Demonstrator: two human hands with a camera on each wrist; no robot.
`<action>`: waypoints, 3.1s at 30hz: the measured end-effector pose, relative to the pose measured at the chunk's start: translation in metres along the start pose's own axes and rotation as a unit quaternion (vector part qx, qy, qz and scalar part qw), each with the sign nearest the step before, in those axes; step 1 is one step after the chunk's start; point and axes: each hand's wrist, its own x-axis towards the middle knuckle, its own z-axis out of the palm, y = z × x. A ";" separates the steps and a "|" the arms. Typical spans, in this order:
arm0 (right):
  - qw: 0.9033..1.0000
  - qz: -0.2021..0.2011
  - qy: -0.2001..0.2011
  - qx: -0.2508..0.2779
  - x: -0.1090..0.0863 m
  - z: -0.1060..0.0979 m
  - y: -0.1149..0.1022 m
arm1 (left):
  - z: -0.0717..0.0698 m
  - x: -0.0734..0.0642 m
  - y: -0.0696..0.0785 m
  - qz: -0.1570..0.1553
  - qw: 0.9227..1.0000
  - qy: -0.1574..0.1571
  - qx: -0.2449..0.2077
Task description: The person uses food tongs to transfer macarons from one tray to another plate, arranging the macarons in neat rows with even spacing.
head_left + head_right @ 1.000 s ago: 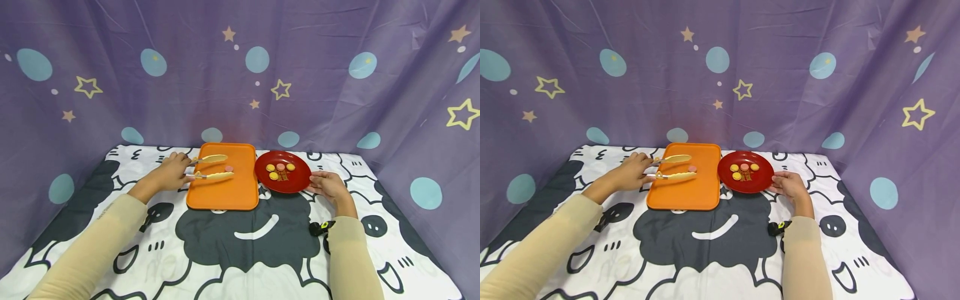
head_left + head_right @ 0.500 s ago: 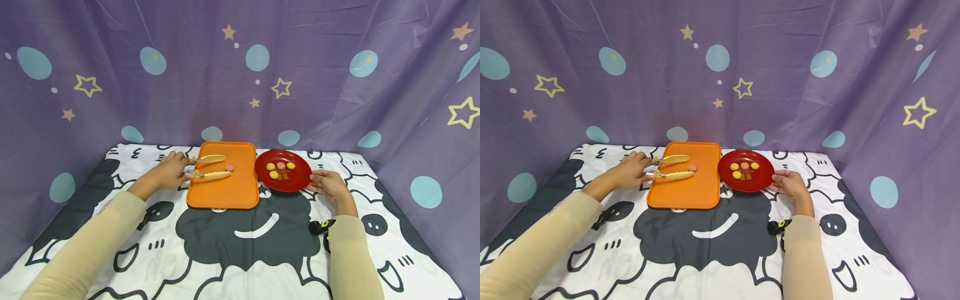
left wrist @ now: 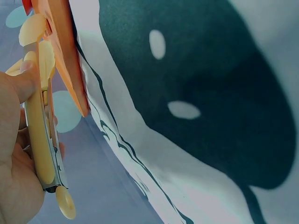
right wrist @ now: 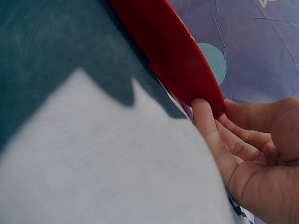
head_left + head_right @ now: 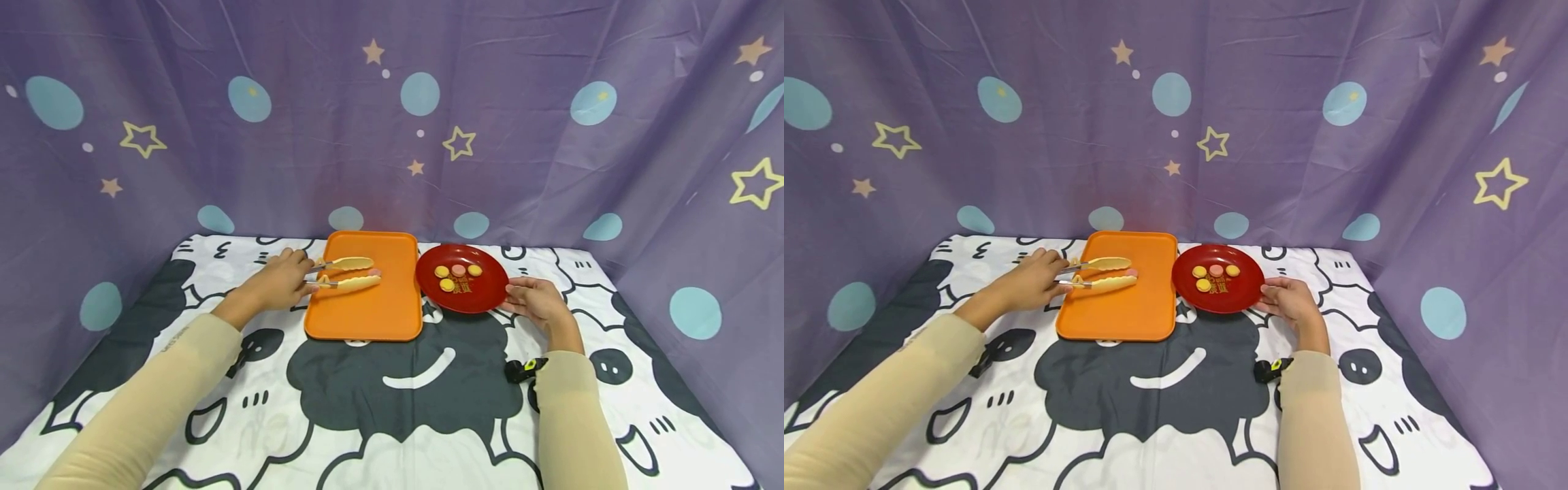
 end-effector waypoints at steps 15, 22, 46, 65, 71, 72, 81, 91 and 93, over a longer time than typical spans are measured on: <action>1.000 -0.001 -0.005 0.005 0.000 0.000 -0.001 | 0.001 0.002 0.002 0.008 1.000 0.005 0.017; 1.000 0.006 0.001 -0.004 0.000 0.002 -0.004 | 0.002 0.001 0.000 0.012 1.000 0.013 0.022; 1.000 0.001 -0.007 -0.006 0.000 0.000 -0.002 | -0.014 0.007 0.003 0.028 0.998 0.048 0.016; 1.000 -0.006 -0.010 0.000 -0.002 -0.007 0.004 | -0.027 0.031 0.029 0.053 0.996 0.069 -0.010; 1.000 -0.009 -0.010 0.002 -0.002 -0.006 0.003 | -0.030 0.039 0.039 0.069 0.994 0.081 -0.015; 1.000 -0.009 -0.010 0.002 -0.002 -0.006 0.003 | -0.030 0.041 0.041 0.071 0.994 0.082 -0.014; 1.000 -0.005 -0.011 0.001 0.000 -0.004 0.001 | -0.028 0.051 0.052 0.075 0.993 0.088 -0.017; 1.000 -0.003 -0.011 0.006 0.002 -0.003 0.001 | -0.030 0.065 0.071 0.086 0.993 0.085 -0.018; 1.000 -0.002 -0.011 0.007 0.002 -0.003 0.001 | -0.029 0.068 0.075 0.095 0.991 0.091 -0.016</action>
